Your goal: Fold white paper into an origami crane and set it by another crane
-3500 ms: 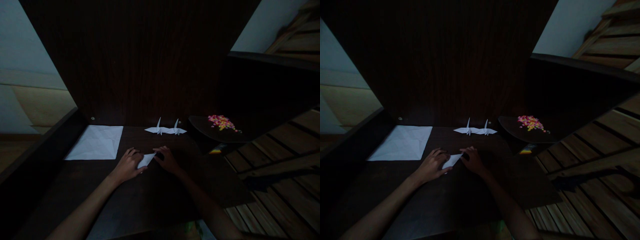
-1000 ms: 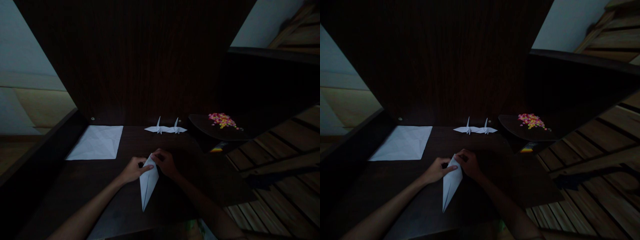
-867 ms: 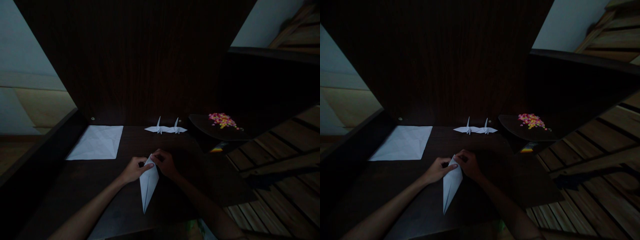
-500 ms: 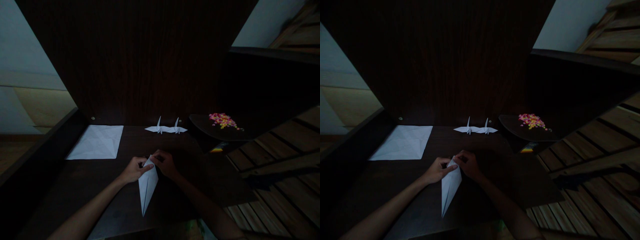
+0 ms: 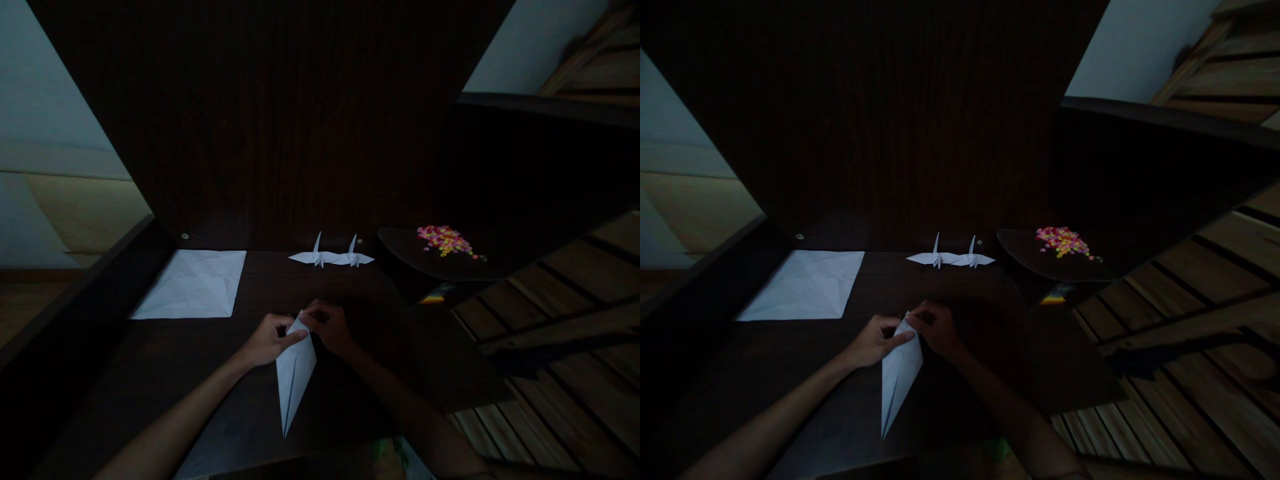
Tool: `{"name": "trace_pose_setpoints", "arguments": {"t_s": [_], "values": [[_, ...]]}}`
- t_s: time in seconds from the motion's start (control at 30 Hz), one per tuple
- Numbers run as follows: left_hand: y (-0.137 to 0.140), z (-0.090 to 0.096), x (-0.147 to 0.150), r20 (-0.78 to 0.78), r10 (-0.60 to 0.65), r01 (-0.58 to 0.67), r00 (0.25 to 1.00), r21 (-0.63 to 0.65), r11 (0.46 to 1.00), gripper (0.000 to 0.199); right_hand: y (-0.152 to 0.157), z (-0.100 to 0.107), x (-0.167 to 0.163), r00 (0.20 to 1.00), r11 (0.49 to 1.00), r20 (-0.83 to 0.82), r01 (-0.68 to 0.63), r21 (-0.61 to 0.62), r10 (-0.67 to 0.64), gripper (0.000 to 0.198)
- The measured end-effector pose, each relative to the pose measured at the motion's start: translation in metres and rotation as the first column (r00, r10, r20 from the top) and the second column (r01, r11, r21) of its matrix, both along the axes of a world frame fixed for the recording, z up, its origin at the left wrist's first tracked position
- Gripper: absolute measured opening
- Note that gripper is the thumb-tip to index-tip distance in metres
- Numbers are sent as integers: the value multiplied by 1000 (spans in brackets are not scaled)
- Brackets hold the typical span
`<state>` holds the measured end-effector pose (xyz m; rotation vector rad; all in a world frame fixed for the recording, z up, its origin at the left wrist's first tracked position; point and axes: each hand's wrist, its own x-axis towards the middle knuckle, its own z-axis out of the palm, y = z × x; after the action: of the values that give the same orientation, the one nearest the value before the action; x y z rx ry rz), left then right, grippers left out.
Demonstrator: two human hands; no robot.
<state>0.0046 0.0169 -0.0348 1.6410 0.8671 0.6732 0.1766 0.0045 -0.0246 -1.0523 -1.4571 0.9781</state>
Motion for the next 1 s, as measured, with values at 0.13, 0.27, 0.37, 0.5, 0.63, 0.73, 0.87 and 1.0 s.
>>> {"name": "trace_pose_setpoints", "arguments": {"t_s": [0.13,0.27,0.37,0.5,0.63,0.73,0.87,1.0], "values": [[-1,3,1,15,14,-15,1000,37,999,40,0,-1,0,999,1000,-34,-2,-22,1,22],[-1,1,4,64,73,-77,995,72,994,40,-1,-1,-3,998,999,-61,22,-41,-24,23],[-1,1,5,98,69,-75,993,60,995,40,-1,-1,-4,997,999,-60,41,-34,-43,23],[0,4,3,97,43,-47,994,37,998,41,0,-3,-4,997,999,-71,13,-46,-16,22],[0,7,1,93,6,-8,996,13,1000,40,1,-2,-1,993,996,-106,-57,-72,49,22],[0,7,-1,95,-23,23,995,6,1000,41,1,-1,2,993,994,-96,-78,-75,70,23],[0,8,-1,88,-54,53,995,8,999,42,1,-1,5,992,991,-83,-100,-93,93,22],[0,10,-2,100,-89,89,991,8,996,42,1,0,5,991,988,-91,-111,-108,102,22]]}}
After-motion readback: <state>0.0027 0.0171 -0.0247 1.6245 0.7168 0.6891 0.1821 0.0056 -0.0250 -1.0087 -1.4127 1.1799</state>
